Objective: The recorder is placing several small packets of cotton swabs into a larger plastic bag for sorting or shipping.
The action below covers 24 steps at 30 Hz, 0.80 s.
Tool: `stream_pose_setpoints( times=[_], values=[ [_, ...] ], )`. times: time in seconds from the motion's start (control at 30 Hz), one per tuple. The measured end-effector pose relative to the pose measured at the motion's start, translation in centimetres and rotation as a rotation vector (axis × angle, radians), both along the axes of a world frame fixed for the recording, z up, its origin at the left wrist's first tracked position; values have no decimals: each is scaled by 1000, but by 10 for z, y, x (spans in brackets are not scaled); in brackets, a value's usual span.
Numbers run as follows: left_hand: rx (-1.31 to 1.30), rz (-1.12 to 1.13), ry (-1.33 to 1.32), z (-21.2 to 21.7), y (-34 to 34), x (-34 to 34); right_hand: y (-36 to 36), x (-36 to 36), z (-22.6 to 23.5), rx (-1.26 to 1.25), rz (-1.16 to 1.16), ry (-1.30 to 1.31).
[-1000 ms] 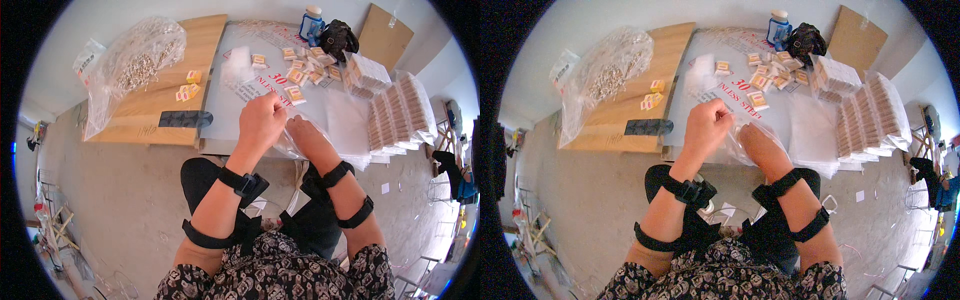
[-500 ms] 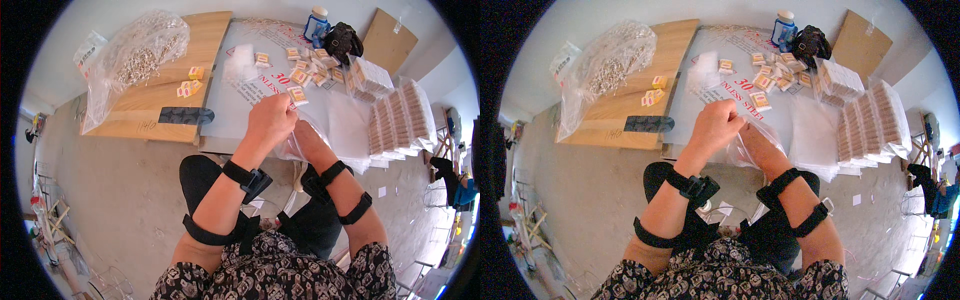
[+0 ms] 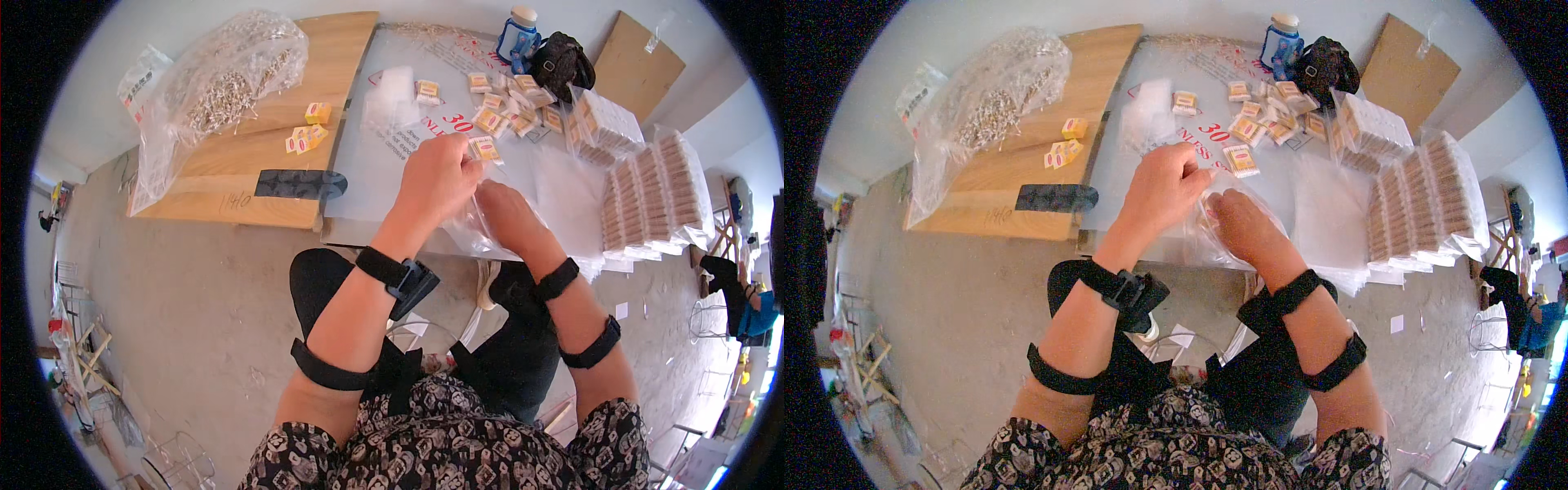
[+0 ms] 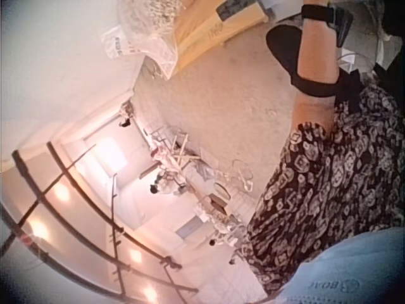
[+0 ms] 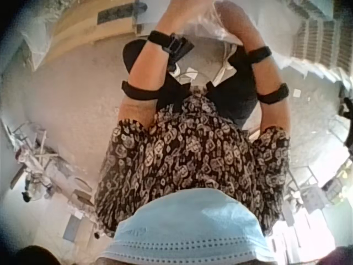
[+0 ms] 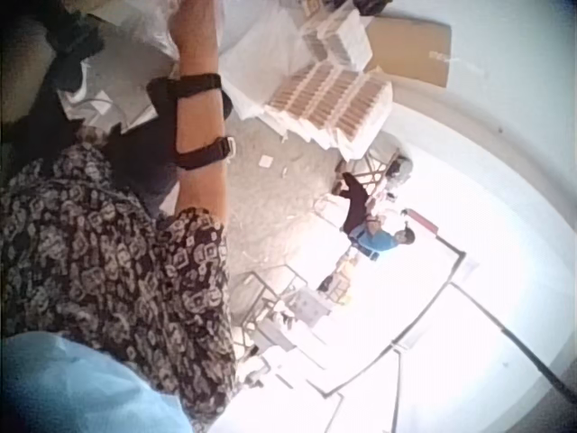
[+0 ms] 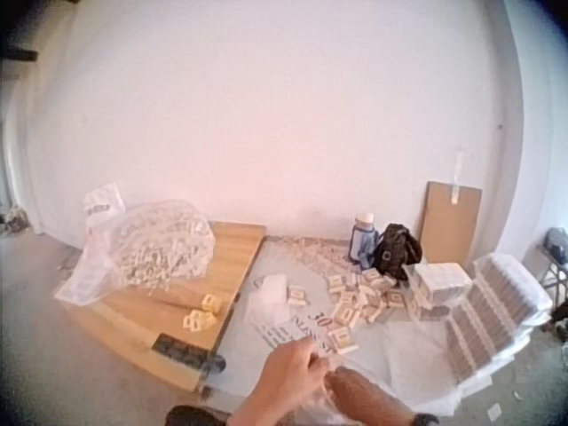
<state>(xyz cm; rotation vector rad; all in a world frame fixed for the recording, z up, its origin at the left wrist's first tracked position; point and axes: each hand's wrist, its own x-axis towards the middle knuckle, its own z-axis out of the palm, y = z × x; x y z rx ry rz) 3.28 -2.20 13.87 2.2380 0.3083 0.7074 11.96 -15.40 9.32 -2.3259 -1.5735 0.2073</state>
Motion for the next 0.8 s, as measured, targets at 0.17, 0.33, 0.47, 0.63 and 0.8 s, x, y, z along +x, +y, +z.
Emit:
stream_pose_setpoints(
  times=[0.17, 0.33, 0.47, 0.63, 0.8],
  values=[
    [46, 6, -48, 3, -5, 18, -5, 19, -31, -104, 23, 20],
    [41, 86, -79, -3, -3, 23, 8, 20, -19, -279, 30, 189],
    [25, 46, -69, -4, -1, 18, 13, 14, -5, -241, -30, 183],
    [-68, -31, -61, -1, -10, 19, 24, 23, -57, 262, 114, 421],
    [-110, 23, 6, -6, 13, 15, -9, 8, 1, -34, 141, 225]
  ],
)
